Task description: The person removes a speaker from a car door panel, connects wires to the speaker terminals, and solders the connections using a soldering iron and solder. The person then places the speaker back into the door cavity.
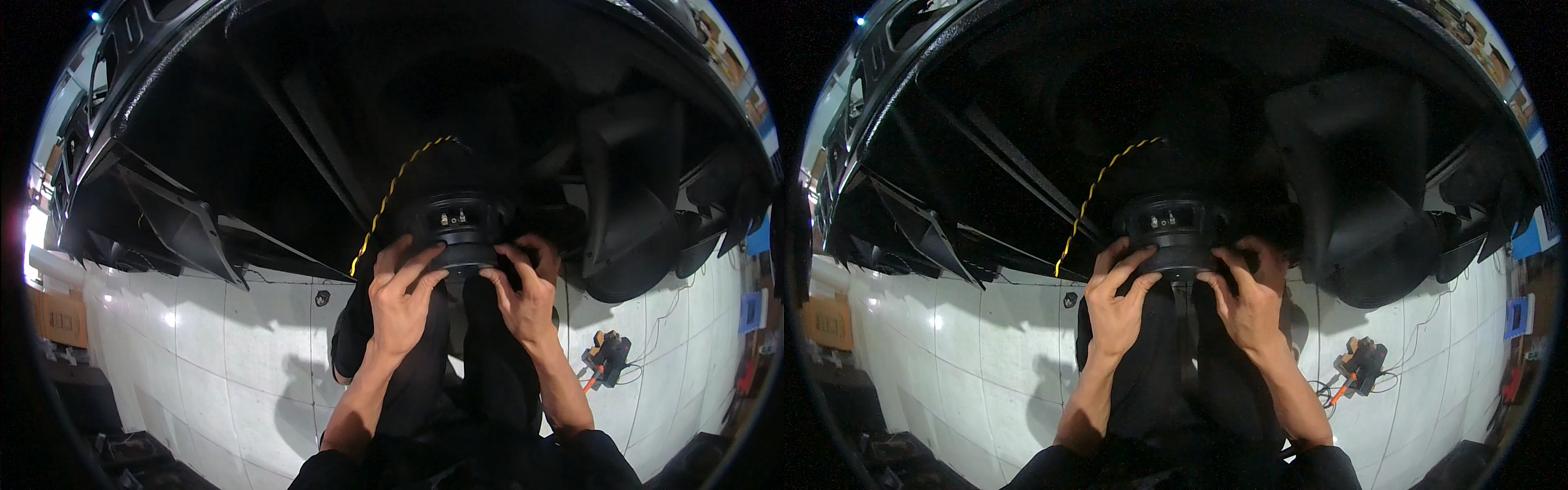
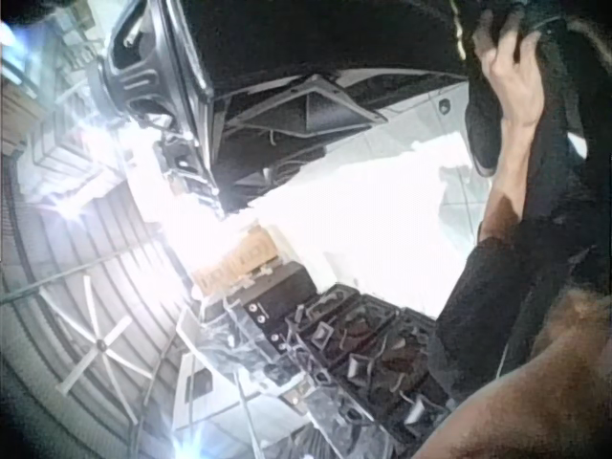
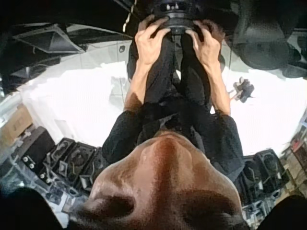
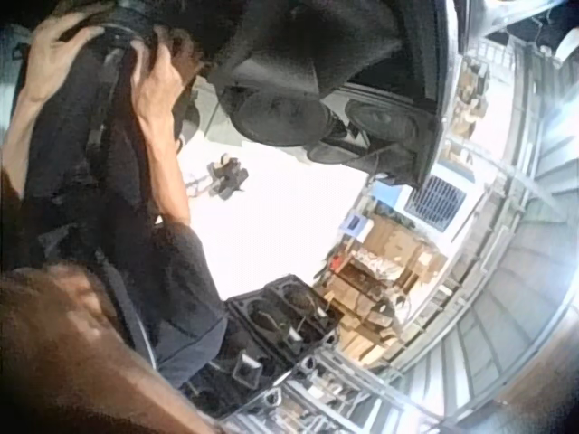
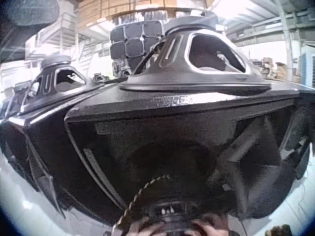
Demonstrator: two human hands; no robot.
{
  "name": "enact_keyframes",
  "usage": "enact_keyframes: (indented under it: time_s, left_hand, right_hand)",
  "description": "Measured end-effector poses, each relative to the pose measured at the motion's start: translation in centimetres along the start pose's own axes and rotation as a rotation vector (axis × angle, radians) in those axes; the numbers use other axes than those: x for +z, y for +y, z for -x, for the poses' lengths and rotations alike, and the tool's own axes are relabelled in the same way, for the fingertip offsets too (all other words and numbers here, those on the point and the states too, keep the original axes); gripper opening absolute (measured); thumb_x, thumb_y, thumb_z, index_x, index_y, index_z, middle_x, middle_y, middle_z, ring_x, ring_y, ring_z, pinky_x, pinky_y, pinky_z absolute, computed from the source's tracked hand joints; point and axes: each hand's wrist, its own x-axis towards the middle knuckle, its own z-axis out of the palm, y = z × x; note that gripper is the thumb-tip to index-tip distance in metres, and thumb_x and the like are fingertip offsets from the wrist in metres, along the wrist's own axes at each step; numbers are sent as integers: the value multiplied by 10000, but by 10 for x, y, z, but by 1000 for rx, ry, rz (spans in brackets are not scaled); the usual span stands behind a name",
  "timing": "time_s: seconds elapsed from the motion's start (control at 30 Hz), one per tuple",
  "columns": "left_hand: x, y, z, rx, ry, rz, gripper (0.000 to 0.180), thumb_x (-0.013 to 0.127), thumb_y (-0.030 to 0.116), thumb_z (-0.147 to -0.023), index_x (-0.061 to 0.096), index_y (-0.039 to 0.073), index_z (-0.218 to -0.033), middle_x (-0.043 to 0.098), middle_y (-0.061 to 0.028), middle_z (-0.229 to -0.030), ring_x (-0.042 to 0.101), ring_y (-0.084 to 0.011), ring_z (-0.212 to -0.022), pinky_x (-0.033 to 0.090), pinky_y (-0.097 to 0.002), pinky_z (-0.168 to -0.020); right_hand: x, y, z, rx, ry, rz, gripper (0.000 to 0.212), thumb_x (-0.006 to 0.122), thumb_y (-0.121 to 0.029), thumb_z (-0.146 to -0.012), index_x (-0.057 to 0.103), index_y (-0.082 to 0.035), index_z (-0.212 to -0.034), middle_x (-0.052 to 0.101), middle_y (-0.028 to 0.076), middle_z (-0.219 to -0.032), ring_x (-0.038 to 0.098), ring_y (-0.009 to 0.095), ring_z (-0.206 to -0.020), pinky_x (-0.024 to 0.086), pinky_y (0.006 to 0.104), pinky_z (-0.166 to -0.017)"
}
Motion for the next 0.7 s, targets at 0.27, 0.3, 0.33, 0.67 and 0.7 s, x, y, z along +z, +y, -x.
enact_keyframes:
  time_s: [0.27,0.3,0.33,0.67,0.7]
  left_hand:
    - [10,-3,5,65,39,-21,341,800,82,-822,751,66,-1159,620,-199,-1252,600,-356,-1184,488,-420,-999]
    - [11,-4,6,85,45,-49,351,799,86,-828,742,53,-1173,620,-193,-1262,606,-348,-1189,489,-413,-1004]
    - [12,-2,7,79,48,-39,360,798,85,-829,738,53,-1182,619,-191,-1268,606,-349,-1191,488,-414,-1006]
    - [13,-7,13,111,102,-52,417,799,70,-827,700,20,-1229,614,-193,-1318,606,-353,-1207,488,-420,-1020]
    - [13,-7,13,108,114,-42,422,799,69,-828,695,14,-1234,615,-194,-1323,608,-352,-1211,489,-419,-1022]
  right_hand:
    - [6,8,7,-22,-5,-54,433,854,-126,-769,700,-75,-1170,675,101,-1038,573,324,-1043,461,408,-911]
    - [6,9,8,-14,-1,-47,440,852,-132,-768,694,-75,-1174,676,101,-1050,578,327,-1039,455,414,-910]
    - [8,10,10,-7,2,-41,447,850,-138,-766,688,-75,-1177,677,101,-1062,583,330,-1034,448,421,-908]
    - [5,9,9,-34,-26,-2,351,829,-119,-796,717,-46,-1120,690,125,-1070,586,329,-1084,470,409,-938]
    - [6,10,10,-41,-16,-12,354,828,-130,-793,712,-47,-1117,687,126,-1072,590,334,-1076,462,420,-937]
